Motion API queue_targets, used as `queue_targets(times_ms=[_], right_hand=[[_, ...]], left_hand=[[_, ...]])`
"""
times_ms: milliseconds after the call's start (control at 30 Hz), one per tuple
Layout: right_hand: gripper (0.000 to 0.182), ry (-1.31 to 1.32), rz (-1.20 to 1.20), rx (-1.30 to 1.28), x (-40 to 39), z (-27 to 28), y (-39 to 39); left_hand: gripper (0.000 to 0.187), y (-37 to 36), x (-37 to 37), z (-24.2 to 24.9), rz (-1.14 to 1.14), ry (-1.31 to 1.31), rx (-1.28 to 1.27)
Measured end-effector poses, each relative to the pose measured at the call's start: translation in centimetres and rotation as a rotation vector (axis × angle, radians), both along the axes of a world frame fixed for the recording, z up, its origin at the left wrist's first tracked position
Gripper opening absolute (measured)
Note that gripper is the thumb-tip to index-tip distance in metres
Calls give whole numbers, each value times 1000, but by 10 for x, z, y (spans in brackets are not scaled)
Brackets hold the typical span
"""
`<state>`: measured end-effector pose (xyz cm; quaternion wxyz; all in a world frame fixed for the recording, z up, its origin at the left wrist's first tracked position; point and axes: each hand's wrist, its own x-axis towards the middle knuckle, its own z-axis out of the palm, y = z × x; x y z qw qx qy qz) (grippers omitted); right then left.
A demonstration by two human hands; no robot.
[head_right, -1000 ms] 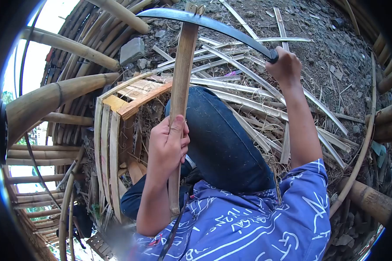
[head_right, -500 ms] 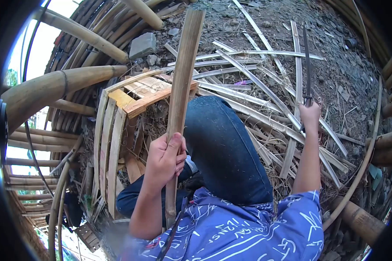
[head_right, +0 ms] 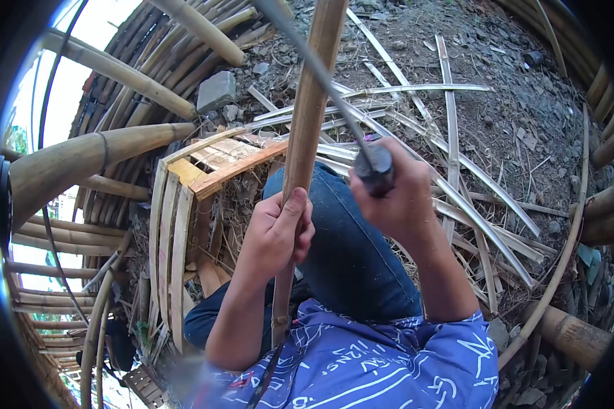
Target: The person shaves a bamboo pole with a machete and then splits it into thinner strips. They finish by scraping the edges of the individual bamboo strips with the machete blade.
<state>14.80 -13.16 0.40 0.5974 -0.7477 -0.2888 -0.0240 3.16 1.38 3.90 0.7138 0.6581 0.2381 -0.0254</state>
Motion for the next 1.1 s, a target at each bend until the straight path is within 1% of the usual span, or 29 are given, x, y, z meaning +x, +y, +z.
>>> queue_targets(times_ms=[33, 67, 133, 167, 267, 300, 367, 433, 500, 533, 567, 633, 733, 767, 833, 900, 933, 967, 1033, 1067, 1100], right_hand=[[18, -5, -9, 3, -1, 5, 1], [18, -32, 57, -43, -2, 9, 1], [17, -67, 155, -109, -1, 7, 1], [17, -72, 153, -108, -1, 3, 2], [15, -234, 192, -307, -1, -3, 7], [15, -231, 192, -307, 0, -5, 9], [16, -244, 174, -361, 3, -10, 15], [16, -259, 170, -351, 6, -11, 18], [17, -321, 164, -380, 13, -15, 19], [17, -383, 118, -402, 19, -19, 19], [17, -381, 123, -407, 25, -19, 19], [13, -392, 11, -390, 42, -20, 21], [4, -251, -137, -337, 81, -22, 24], [4, -307, -171, -373, 94, -24, 22], [6, -308, -128, -331, 95, -22, 16], [6, -218, -29, -214, 72, -15, 11], [6, -140, 16, -249, 58, -9, 8], [4, -68, 74, -217, 44, -4, 7], [4, -99, 149, -188, 30, 4, 9], [4, -97, 135, -186, 30, 5, 11], [7, -142, 113, -256, 32, 5, 14]], left_hand=[[42, 3, 1, 0, -1, 21, -62], [41, 5, 1, -1, -1, 43, -125], [40, 6, 1, -1, 0, 36, -141], [39, 7, 0, -2, 9, 33, -162], [36, 8, -2, -5, -26, -1, -184], [36, 8, -3, -5, -26, 1, -184], [33, 6, -5, -5, 12, -33, -118], [32, 5, -5, -6, 20, -48, -81], [31, 3, -7, -10, 32, -59, -48], [31, 2, -7, -13, 20, -61, 13], [31, 2, -7, -15, 8, -63, 73], [33, 1, -9, -11, 24, -38, 81], [33, 0, -13, -15, 39, -27, 108], [32, -1, -12, -15, 41, -51, 125], [32, 0, -10, -13, 43, -50, 83], [32, 2, -8, -10, 52, -47, 41], [32, 4, -7, -9, 35, -34, -38], [32, 5, -6, -9, 15, -20, -118], [32, 7, -6, -10, 11, -21, -128], [31, 7, -6, -11, 11, -20, -136], [31, 4, -7, -12, -4, -17, -131]])
